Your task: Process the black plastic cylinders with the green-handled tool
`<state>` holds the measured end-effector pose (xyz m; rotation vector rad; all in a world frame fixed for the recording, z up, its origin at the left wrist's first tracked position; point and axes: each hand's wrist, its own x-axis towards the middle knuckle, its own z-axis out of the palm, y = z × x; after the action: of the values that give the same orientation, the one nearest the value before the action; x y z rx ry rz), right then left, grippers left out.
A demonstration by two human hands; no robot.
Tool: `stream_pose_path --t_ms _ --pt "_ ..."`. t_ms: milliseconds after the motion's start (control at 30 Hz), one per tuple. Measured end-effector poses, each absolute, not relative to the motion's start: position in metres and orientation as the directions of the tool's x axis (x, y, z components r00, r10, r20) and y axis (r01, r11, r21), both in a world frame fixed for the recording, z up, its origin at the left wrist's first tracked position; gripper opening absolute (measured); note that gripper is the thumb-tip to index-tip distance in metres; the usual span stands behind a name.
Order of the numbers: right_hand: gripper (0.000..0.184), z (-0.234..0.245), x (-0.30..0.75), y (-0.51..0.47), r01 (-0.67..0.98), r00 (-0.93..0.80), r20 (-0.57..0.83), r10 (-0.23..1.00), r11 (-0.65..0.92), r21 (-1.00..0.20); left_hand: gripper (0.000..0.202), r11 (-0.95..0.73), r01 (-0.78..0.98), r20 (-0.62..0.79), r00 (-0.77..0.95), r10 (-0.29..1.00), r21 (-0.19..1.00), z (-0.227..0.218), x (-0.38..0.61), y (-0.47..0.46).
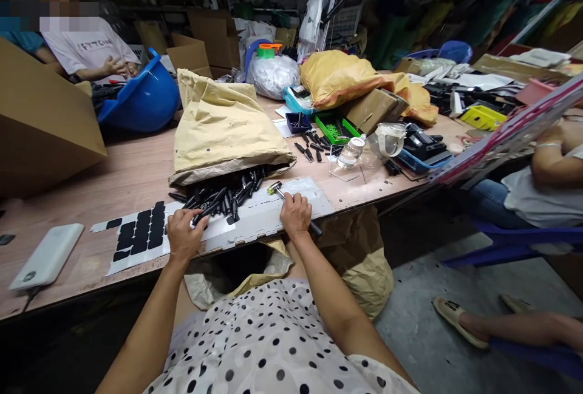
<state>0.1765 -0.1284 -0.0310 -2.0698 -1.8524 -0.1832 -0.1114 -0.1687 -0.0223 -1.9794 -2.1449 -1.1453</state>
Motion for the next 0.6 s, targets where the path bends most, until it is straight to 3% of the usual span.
stream_pose_path --t_ms 133,333,433,600 --pt "0.029 -0.029 0.179 -0.127 0.976 0.144 0.313 0.939 -0.083 -0.199 0.013 -0.240 0.821 0.377 0.033 0.926 0.518 -0.030 -0.113 -0.192" --pt "0.027 -0.022 0.182 -0.134 0.937 0.186 0.290 0.939 -0.080 -0.341 0.015 -0.226 0.811 0.315 0.054 0.948 0.539 -0.038 -0.109 -0.196" --pt "0.033 -0.016 0.174 -0.153 0.859 0.138 0.361 0.922 0.070 -0.506 0.015 -0.209 0.809 0.295 0.046 0.954 0.549 -0.038 -0.108 -0.195" --pt "0.035 -0.010 0.141 -0.196 0.594 -0.189 0.370 0.910 0.406 -0.695 0.015 -0.172 0.789 0.268 0.010 0.963 0.589 -0.038 -0.107 -0.194"
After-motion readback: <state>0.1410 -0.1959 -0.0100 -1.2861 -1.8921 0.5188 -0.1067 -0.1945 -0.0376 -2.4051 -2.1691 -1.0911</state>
